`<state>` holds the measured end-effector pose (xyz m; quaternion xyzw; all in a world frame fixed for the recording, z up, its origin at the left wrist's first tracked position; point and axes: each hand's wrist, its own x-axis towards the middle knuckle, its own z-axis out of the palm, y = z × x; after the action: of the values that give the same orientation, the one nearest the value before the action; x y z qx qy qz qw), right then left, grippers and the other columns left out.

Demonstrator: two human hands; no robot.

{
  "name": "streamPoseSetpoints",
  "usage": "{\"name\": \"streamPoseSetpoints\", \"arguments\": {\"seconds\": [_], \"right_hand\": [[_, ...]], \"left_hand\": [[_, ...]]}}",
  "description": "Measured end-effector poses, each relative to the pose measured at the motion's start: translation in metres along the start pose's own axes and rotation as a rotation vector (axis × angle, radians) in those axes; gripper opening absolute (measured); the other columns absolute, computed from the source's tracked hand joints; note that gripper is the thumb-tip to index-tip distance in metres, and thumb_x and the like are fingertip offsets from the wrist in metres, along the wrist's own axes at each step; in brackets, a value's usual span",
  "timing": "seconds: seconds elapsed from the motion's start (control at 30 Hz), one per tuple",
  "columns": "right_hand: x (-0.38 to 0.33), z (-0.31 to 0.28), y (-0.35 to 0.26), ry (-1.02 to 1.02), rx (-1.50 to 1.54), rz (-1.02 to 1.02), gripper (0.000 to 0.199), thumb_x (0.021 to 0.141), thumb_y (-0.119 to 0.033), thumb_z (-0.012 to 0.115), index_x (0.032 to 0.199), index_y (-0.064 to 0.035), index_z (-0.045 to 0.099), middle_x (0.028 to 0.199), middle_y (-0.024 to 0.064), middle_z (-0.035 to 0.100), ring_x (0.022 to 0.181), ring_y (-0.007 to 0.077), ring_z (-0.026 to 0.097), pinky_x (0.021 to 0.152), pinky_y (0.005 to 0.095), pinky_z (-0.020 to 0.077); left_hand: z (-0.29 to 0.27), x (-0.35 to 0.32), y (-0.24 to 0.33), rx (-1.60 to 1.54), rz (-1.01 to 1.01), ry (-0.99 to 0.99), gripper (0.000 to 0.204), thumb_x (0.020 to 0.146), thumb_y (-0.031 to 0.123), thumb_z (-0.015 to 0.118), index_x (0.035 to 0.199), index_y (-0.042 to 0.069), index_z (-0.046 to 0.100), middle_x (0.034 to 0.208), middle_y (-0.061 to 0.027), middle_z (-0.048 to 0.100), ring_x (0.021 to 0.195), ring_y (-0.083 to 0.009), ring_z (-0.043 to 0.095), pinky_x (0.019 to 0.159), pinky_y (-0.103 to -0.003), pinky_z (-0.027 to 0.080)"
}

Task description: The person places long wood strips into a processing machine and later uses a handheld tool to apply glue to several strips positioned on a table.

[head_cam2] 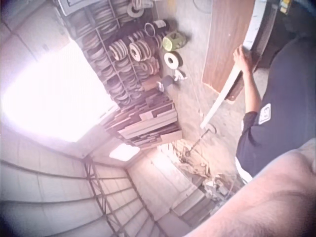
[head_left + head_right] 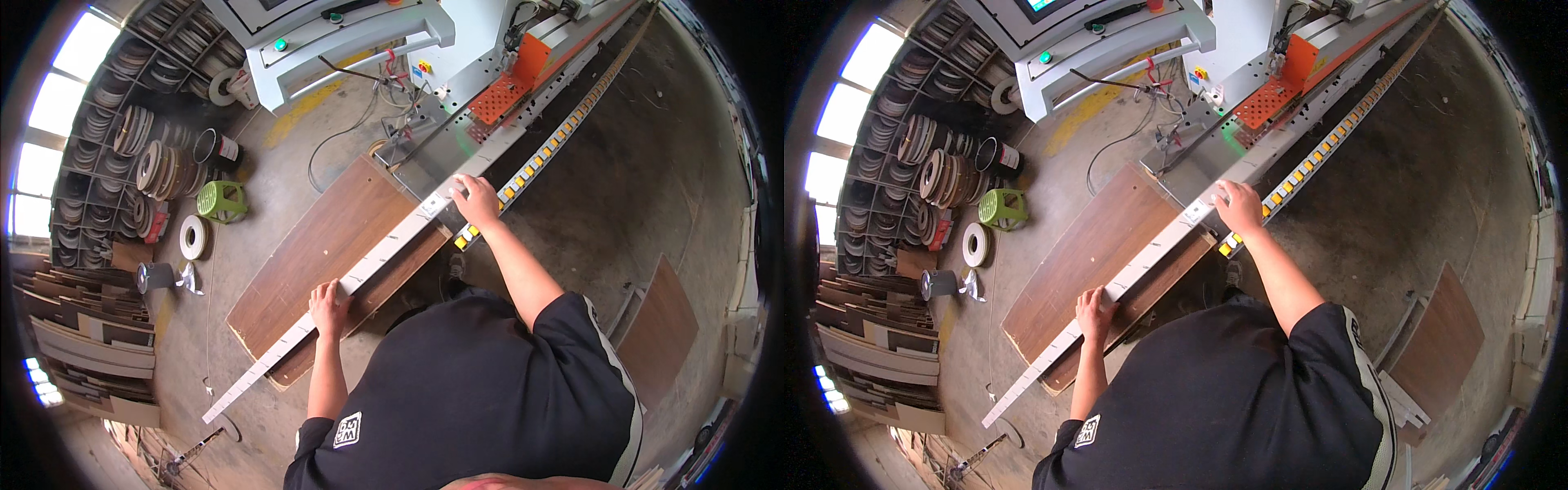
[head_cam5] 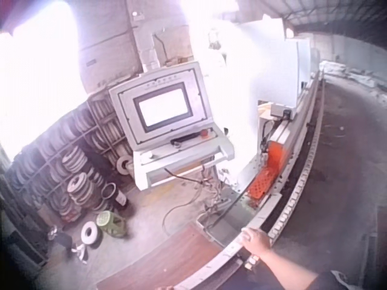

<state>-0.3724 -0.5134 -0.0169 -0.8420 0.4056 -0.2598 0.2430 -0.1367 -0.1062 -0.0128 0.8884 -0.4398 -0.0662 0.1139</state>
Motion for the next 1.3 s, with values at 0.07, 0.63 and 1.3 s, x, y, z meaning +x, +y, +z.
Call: {"name": "streamPoseSetpoints", "arguments": {"seconds": [0.07,0.63,1.3], "right_hand": [[-0.006,0.008,-0.008,0.026,-0.061,-0.07,0.029,0.091,-0.029,0.072,0.115,-0.0115,0.072,0.108,0.0092,0.076,0.105,0.032,0.069,0.092,0.0431,0.0533],[0.063,0.102,-0.039,-0.461,0.378,0.62,0.041,0.102,-0.038,0.062,0.083,-0.003,0.072,0.065,0.0044,0.07,0.051,0.0149,0.066,0.052,0.035,0.052],[0.107,0.103,-0.002,-0.456,0.576,0.794,0.043,0.103,-0.037,0.066,0.078,-0.0019,0.062,0.065,0.0063,0.066,0.048,0.0146,0.064,0.04,0.0297,0.0477]], "left_hand": [[0.002,0.002,-0.013,-0.017,-0.011,0.05,0.064,0.074,0.028,0.088,0.132,0.014,0.065,0.126,-0.0061,0.065,0.118,-0.0296,0.059,0.097,-0.045,0.048],[-0.006,0.01,-0.052,-0.021,-0.112,0.191,0.056,0.077,0.026,0.087,0.129,0.014,0.068,0.125,-0.0084,0.066,0.118,-0.0321,0.059,0.101,-0.046,0.048],[-0.001,0.075,-0.032,-0.019,-0.088,0.218,0.055,0.077,0.022,0.087,0.128,0.012,0.067,0.125,-0.0101,0.065,0.117,-0.0342,0.059,0.102,-0.045,0.049]]}}
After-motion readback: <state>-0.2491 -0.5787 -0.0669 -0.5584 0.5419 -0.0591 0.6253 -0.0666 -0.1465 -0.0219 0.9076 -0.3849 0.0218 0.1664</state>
